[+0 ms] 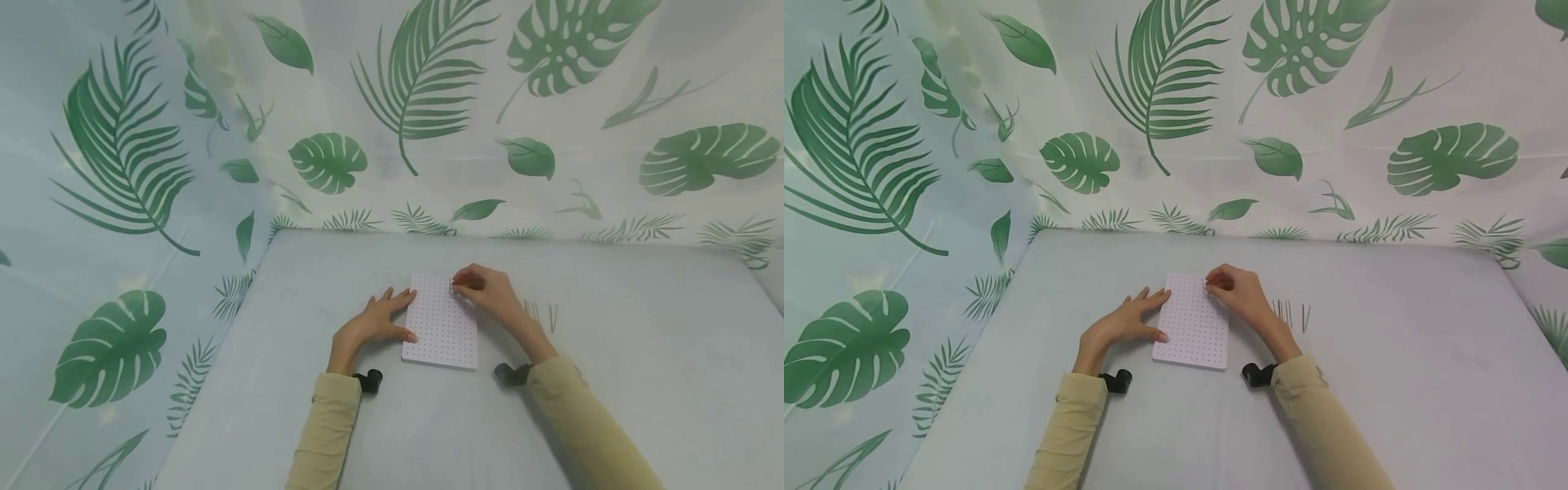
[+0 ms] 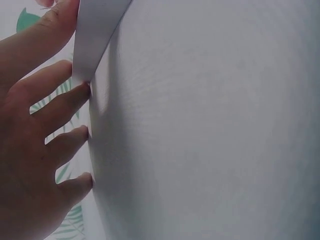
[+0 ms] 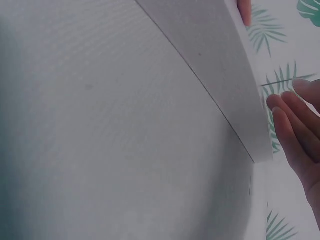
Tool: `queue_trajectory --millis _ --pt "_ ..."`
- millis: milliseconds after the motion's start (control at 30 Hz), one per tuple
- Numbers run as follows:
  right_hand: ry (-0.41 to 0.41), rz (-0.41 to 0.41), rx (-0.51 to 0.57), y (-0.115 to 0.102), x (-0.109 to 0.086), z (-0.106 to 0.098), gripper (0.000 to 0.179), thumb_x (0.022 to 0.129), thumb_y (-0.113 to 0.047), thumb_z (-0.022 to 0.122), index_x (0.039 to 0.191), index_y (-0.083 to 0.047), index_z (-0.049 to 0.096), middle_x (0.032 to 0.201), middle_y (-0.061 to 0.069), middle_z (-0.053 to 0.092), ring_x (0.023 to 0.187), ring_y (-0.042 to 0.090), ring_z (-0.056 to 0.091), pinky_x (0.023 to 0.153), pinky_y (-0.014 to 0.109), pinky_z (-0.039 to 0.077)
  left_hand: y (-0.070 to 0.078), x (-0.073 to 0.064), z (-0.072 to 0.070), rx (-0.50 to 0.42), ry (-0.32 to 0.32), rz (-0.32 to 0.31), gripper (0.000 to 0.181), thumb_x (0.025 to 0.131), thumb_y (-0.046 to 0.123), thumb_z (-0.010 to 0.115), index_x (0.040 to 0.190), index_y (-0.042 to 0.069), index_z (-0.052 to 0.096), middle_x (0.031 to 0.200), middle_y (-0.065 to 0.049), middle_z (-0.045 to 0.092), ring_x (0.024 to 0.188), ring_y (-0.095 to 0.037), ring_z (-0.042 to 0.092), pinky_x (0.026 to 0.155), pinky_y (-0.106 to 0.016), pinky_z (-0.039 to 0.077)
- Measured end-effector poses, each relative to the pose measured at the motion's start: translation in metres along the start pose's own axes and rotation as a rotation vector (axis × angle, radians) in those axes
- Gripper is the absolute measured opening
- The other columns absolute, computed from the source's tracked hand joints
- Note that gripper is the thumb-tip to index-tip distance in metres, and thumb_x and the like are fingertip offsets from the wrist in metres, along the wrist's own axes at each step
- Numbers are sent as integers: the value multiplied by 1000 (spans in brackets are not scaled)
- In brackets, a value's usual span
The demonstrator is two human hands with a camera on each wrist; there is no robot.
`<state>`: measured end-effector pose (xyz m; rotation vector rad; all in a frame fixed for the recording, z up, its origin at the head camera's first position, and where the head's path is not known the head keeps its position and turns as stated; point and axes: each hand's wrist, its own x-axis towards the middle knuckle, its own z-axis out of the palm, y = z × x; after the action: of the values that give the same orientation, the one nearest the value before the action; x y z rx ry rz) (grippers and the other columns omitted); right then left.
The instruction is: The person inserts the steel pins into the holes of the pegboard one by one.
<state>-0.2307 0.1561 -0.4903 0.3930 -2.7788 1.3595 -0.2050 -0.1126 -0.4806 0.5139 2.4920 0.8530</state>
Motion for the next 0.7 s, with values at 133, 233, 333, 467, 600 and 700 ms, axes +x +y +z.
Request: queue_trajectory --millis 133,233,333,467,600,700 --pt "40 -2 -6 6 -7 -4 20 92 -6 76 111 -5 71 109 14 76 101 30 75 93 47 61 0 1 0 -5 -2 -4 95 85 34 84 163 20 32 170 0 25 161 -30 6 131 -53 0" --pt "58 -15 -19 10 -13 -10 20 92 -7 76 112 -5 72 110 14 76 100 31 75 92 48 61 0 0 0 -3 -5 -6 95 85 34 84 163 20 32 170 -1 24 161 -30 6 131 -52 0" --pt "38 -13 -54 12 -19 -18 20 93 -10 75 112 -6 72 110 13 77 97 30 75 88 46 61 1 -1 0 -1 -3 -7 95 85 34 84 163 20 32 170 0 24 161 -30 6 131 -52 0" --pt "-8 19 -112 12 -27 -32 21 93 -15 76 113 -8 73 107 10 77 93 26 73 81 37 58 2 -1 0 1 3 -5 96 84 34 85 163 20 32 171 0 24 161 -29 6 131 -52 0" --pt "-34 55 -142 14 -34 -44 23 91 -14 76 114 -8 74 103 9 76 88 23 70 76 31 53 2 -1 0 1 2 -5 96 84 35 84 163 20 31 171 0 24 161 -29 6 131 -52 -1" --pt "-57 73 -146 14 -38 -52 25 91 -13 76 115 -8 74 101 9 76 84 20 69 71 29 52 2 -1 0 0 -1 -10 96 84 35 85 163 20 31 171 0 24 161 -30 5 131 -52 -1"
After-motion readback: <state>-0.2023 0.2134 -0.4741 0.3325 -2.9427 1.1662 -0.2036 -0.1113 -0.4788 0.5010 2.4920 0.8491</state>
